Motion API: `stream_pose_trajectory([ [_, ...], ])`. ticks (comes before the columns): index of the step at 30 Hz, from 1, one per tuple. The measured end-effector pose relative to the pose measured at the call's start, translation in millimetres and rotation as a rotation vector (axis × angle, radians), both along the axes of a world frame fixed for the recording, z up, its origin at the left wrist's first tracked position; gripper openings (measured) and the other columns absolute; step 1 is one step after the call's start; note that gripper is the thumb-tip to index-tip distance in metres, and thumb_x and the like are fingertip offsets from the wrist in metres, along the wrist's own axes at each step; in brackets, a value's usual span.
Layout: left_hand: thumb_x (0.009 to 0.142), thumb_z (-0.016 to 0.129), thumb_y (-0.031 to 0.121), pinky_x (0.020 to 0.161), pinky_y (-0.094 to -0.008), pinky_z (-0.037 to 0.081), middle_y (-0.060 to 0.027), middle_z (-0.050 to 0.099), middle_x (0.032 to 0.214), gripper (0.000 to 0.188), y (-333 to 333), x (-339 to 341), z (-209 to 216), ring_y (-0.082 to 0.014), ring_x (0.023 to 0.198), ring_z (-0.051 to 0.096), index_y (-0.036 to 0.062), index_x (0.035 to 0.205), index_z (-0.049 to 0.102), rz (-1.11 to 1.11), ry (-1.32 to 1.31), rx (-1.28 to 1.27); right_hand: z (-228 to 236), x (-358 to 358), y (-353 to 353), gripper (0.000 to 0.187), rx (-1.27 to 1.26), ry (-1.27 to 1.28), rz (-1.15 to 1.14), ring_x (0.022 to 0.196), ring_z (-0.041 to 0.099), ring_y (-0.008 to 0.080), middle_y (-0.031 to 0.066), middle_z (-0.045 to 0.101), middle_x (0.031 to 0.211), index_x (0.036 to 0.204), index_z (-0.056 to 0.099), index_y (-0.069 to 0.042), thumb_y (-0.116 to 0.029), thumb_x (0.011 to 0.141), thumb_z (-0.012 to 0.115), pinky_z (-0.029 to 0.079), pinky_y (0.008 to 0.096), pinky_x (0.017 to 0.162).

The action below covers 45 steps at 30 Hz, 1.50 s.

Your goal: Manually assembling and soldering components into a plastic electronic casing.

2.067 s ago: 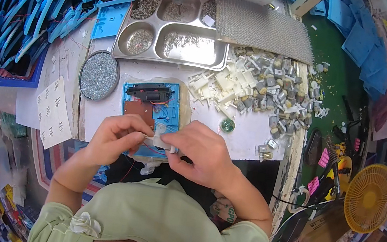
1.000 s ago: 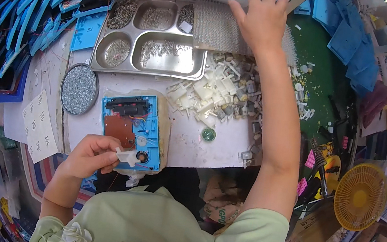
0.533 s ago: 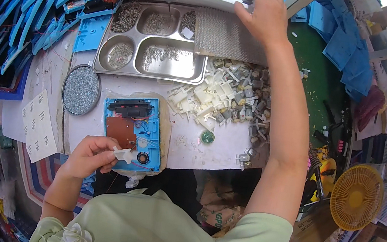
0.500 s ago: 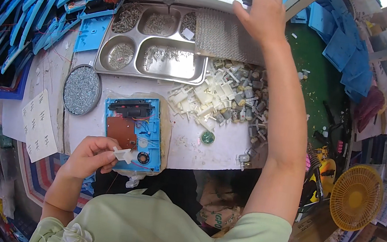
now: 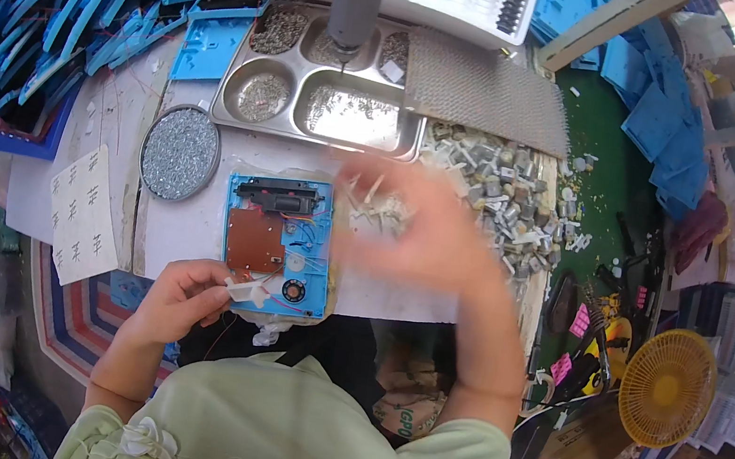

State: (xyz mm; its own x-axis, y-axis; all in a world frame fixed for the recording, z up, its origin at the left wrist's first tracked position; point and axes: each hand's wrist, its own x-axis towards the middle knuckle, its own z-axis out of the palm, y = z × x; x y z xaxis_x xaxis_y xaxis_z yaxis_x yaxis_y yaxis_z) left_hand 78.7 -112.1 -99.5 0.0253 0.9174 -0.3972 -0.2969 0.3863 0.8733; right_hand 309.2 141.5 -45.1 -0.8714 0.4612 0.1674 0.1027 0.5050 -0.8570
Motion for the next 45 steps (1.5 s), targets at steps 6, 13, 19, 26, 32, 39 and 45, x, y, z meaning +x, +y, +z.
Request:
stream_pose_trajectory([
  [6, 0.102, 0.064, 0.009, 0.055, -0.0189, 0.039, 0.0044, 0.062, 0.082, 0.015, 18, 15, 10, 0.0001, 0.066, 0.05, -0.0016, 0.111, 0.068, -0.119, 0.0, -0.068, -43, 5, -101, 0.042, 0.189, 0.113, 0.078, 0.089, 0.071, 0.0295, 0.011, 0.073, 0.106, 0.117, 0.068, -0.007, -0.011, 0.078, 0.084, 0.058, 0.0373, 0.072],
  [13, 0.104, 0.062, 0.013, 0.05, -0.0208, 0.042, -0.002, 0.066, 0.078, 0.021, 34, 13, 27, -0.0042, 0.057, 0.055, -0.0029, 0.118, 0.067, -0.261, -0.151, -0.268, -41, 20, -98, 0.036, 0.15, 0.127, 0.03, 0.078, 0.07, 0.0286, 0.0106, 0.073, 0.094, 0.114, 0.067, -0.006, -0.011, 0.082, 0.081, 0.057, 0.0376, 0.067],
  [19, 0.099, 0.066, 0.01, 0.05, -0.0232, 0.046, -0.0079, 0.069, 0.078, 0.061, 51, 31, 57, -0.0111, 0.055, 0.061, 0.0034, 0.153, 0.038, -0.27, 0.009, -0.203, -60, 34, -96, 0.034, -0.222, 0.056, 0.04, 0.089, 0.075, 0.0269, 0.0139, 0.075, 0.104, 0.117, 0.067, -0.002, -0.005, 0.085, 0.079, 0.059, 0.0349, 0.077],
  [26, 0.087, 0.076, 0.01, 0.063, -0.0301, 0.051, -0.0066, 0.066, 0.077, 0.034, 80, 4, 35, -0.0181, 0.07, 0.067, 0.0064, 0.119, 0.064, -0.087, 0.82, 0.312, -97, 79, -110, 0.029, -1.1, 0.549, -0.104, 0.088, 0.075, 0.0345, 0.0264, 0.072, 0.1, 0.108, 0.06, 0.007, -0.012, 0.092, 0.074, 0.061, 0.0429, 0.079],
  [32, 0.077, 0.077, 0.007, 0.065, -0.0423, 0.052, -0.0061, 0.061, 0.08, 0.017, 94, 33, -12, -0.0295, 0.076, 0.066, 0.0081, 0.091, 0.068, -0.337, 1.26, 0.682, -93, 93, -110, 0.042, -1.004, 0.507, -0.235, 0.07, 0.073, 0.0294, 0.0223, 0.071, 0.081, 0.102, 0.059, 0.0, -0.035, 0.091, 0.08, 0.06, 0.0389, 0.061],
  [39, 0.076, 0.072, 0.011, 0.062, -0.0395, 0.053, -0.0047, 0.06, 0.076, 0.018, 99, 39, -20, -0.0262, 0.072, 0.066, 0.0095, 0.093, 0.069, -0.536, 1.322, 0.819, -95, 96, -110, 0.04, -1.037, 0.505, -0.203, 0.085, 0.074, 0.0288, 0.0246, 0.073, 0.095, 0.107, 0.062, 0.008, -0.022, 0.089, 0.082, 0.06, 0.0394, 0.075],
  [45, 0.073, 0.07, 0.011, 0.055, -0.0369, 0.053, -0.0067, 0.063, 0.074, 0.019, 79, 59, -8, -0.025, 0.067, 0.068, 0.0045, 0.089, 0.063, -0.682, 1.494, 0.622, -88, 89, -115, 0.038, -1.128, 0.543, -0.126, 0.094, 0.075, 0.0303, 0.0265, 0.073, 0.103, 0.111, 0.062, 0.014, -0.01, 0.088, 0.081, 0.061, 0.0407, 0.084],
])
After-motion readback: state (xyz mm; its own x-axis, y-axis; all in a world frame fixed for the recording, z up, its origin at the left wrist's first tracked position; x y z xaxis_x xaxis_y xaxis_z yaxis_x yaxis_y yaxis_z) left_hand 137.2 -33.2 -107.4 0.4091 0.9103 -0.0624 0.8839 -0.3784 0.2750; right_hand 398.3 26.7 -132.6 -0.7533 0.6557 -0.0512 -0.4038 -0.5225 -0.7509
